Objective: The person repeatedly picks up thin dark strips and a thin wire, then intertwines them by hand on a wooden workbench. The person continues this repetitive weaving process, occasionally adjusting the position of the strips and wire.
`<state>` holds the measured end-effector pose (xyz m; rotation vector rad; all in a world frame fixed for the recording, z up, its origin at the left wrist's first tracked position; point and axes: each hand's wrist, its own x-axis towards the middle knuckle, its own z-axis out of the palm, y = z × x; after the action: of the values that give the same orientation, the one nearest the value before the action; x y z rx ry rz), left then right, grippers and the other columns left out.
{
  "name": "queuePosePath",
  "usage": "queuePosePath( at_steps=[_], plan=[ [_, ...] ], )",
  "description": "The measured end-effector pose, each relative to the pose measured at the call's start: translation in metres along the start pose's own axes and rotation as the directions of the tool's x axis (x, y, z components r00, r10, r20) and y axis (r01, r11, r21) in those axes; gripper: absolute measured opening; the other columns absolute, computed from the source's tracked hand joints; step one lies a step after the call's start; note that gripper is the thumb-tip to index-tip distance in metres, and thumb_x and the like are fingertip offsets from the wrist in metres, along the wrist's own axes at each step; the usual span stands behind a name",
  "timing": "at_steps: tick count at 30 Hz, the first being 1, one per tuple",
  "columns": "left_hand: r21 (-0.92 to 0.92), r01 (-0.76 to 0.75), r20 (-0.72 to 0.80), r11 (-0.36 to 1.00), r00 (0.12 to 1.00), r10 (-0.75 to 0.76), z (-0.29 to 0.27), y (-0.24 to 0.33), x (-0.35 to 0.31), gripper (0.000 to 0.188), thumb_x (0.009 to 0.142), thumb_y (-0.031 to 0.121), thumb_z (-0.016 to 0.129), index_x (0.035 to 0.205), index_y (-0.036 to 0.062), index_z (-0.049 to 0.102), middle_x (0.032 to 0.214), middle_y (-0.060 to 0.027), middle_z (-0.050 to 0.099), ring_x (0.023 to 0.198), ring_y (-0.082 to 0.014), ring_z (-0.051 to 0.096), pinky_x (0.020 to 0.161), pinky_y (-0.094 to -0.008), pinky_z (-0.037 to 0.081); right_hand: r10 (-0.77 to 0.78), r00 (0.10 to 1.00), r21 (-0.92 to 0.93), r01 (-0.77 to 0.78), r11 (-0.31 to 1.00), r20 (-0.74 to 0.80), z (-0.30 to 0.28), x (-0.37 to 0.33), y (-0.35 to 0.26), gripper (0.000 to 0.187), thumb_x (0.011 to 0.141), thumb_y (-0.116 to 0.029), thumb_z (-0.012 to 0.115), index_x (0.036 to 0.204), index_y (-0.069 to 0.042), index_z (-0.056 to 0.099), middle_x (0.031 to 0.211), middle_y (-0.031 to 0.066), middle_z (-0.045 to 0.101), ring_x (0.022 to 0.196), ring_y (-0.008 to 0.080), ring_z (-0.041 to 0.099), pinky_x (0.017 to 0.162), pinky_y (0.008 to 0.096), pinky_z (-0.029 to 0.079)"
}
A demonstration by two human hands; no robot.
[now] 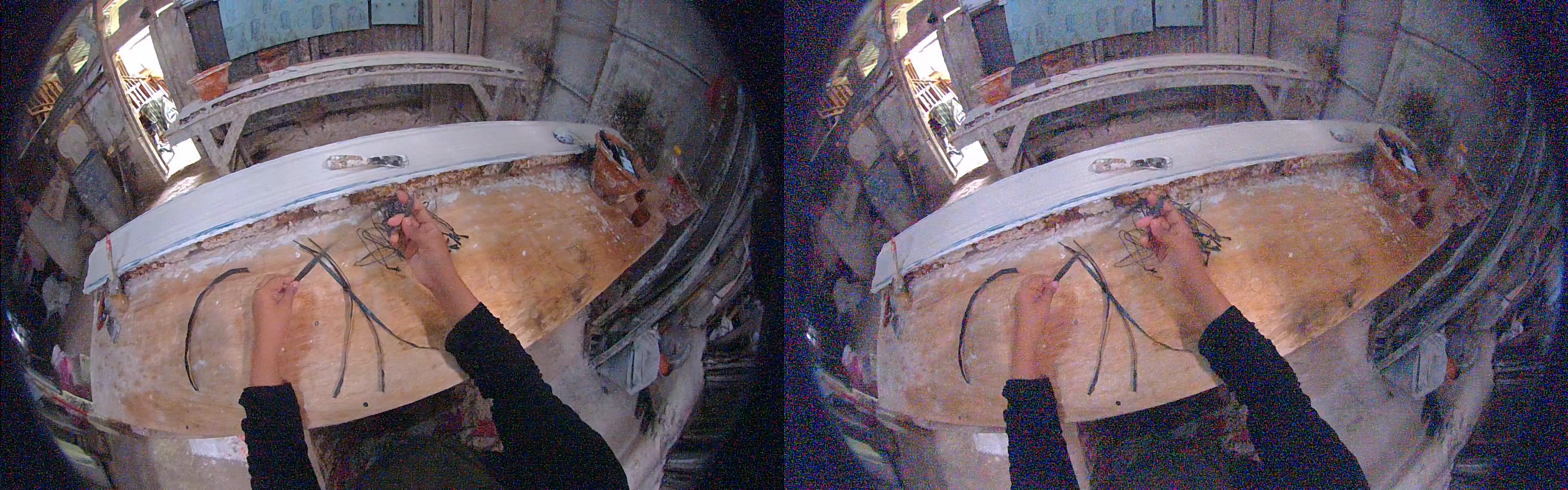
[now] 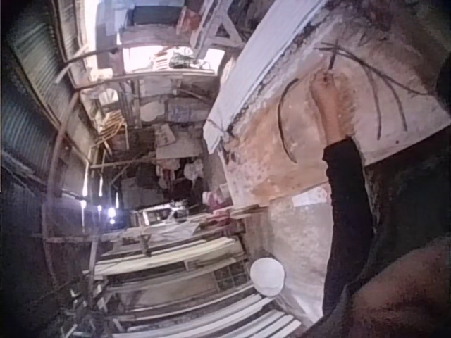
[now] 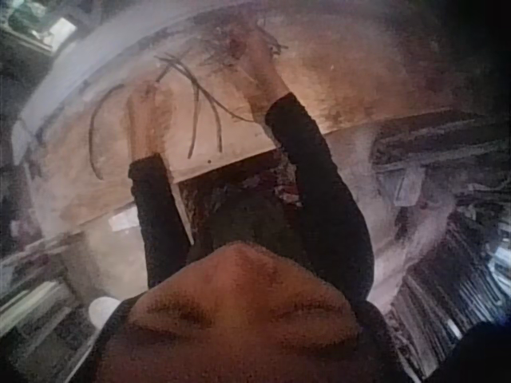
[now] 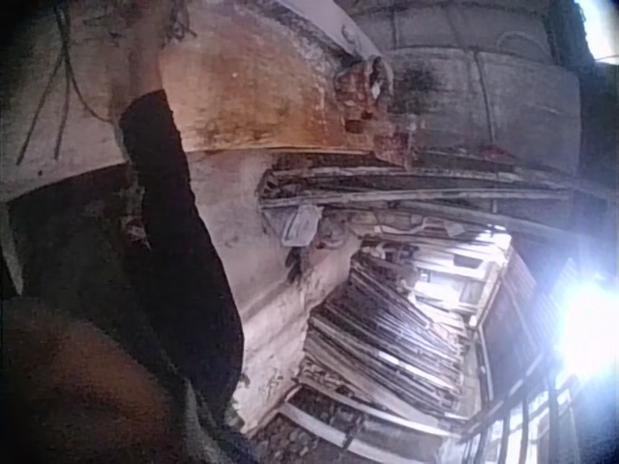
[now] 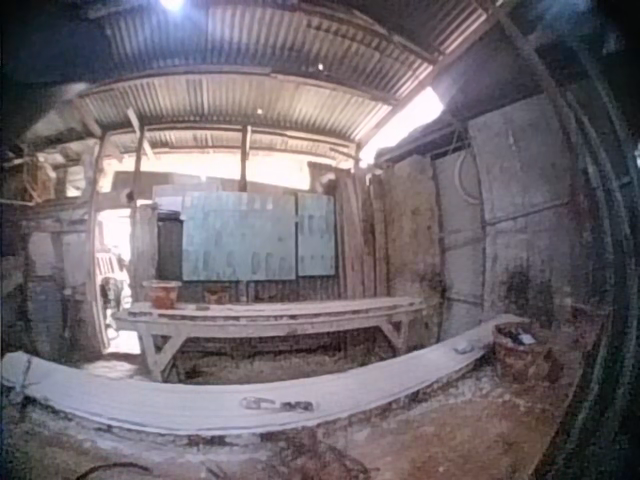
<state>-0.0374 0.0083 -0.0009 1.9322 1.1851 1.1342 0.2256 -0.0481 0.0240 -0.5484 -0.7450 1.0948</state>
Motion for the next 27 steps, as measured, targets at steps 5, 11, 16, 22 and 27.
queuePosePath(
  at_steps=[5, 11, 16, 22, 27],
  plan=[
    [-0.294, 0.244, 0.117, 0.924, 0.969, -0.218, 0.013, -0.008, -0.004, 0.012, 0.076, 0.011, 0.061, 0.084, 0.0019, 0.062, 0.069, 0.0001, 0.058, 0.062, -0.0082, 0.051, 0.056, -0.0208, 0.04, 0.17, 0.985, -0.159, -0.173, 0.972, -0.037, 0.02, -0.015, 0.02, 0.016, 0.084, -0.015, 0.053, 0.097, -0.008, 0.047, 0.086, 0.0041, 0.056, 0.079, 0.0121, 0.055, 0.062, 0.0232, 0.046],
    [-0.385, 0.351, 0.27, 0.853, 0.927, -0.26, 0.024, 0.027, -0.016, 0.016, 0.076, 0.013, 0.062, 0.087, 0.0022, 0.061, 0.071, 0.0005, 0.057, 0.06, -0.0041, 0.049, 0.05, -0.0179, 0.039, 0.422, 0.904, -0.129, -0.412, 0.902, 0.07, 0.054, -0.042, 0.031, 0.007, 0.082, -0.012, 0.054, 0.079, -0.008, 0.049, 0.082, 0.004, 0.058, 0.078, 0.011, 0.055, 0.067, 0.022, 0.044],
    [-0.456, 0.365, 0.367, 0.812, 0.908, -0.201, 0.026, 0.032, -0.019, 0.019, 0.077, 0.012, 0.061, 0.094, 0.0035, 0.058, 0.074, 0.0004, 0.058, 0.06, -0.0035, 0.05, 0.047, -0.0163, 0.039, 0.418, 0.908, -0.316, -0.391, 0.865, 0.019, 0.049, -0.049, 0.044, 0.011, 0.082, -0.014, 0.055, 0.081, -0.004, 0.056, 0.076, -0.0009, 0.056, 0.07, 0.0074, 0.05, 0.065, 0.0202, 0.04],
    [-0.54, 0.352, 0.398, 0.765, 0.907, -0.136, 0.029, 0.032, -0.02, 0.02, 0.078, 0.007, 0.059, 0.097, 0.0035, 0.057, 0.075, 0.0007, 0.057, 0.061, -0.004, 0.051, 0.048, -0.0165, 0.039, 0.382, 0.924, -0.389, -0.347, 0.853, 0.014, 0.056, -0.05, 0.038, 0.01, 0.081, -0.012, 0.055, 0.081, -0.003, 0.058, 0.077, 0.0, 0.058, 0.071, 0.0072, 0.051, 0.064, 0.0203, 0.041],
    [-0.494, 0.266, 0.394, 0.828, 0.917, -0.06, 0.035, 0.023, -0.021, 0.023, 0.078, 0.004, 0.057, 0.101, 0.0028, 0.055, 0.075, 0.0002, 0.057, 0.062, -0.0054, 0.052, 0.051, -0.0175, 0.041, 0.378, 0.925, -0.464, -0.323, 0.825, 0.029, 0.055, -0.049, 0.039, 0.008, 0.081, -0.009, 0.054, 0.082, -0.001, 0.056, 0.075, 0.001, 0.057, 0.07, 0.0073, 0.052, 0.064, 0.0199, 0.041]
  ],
)
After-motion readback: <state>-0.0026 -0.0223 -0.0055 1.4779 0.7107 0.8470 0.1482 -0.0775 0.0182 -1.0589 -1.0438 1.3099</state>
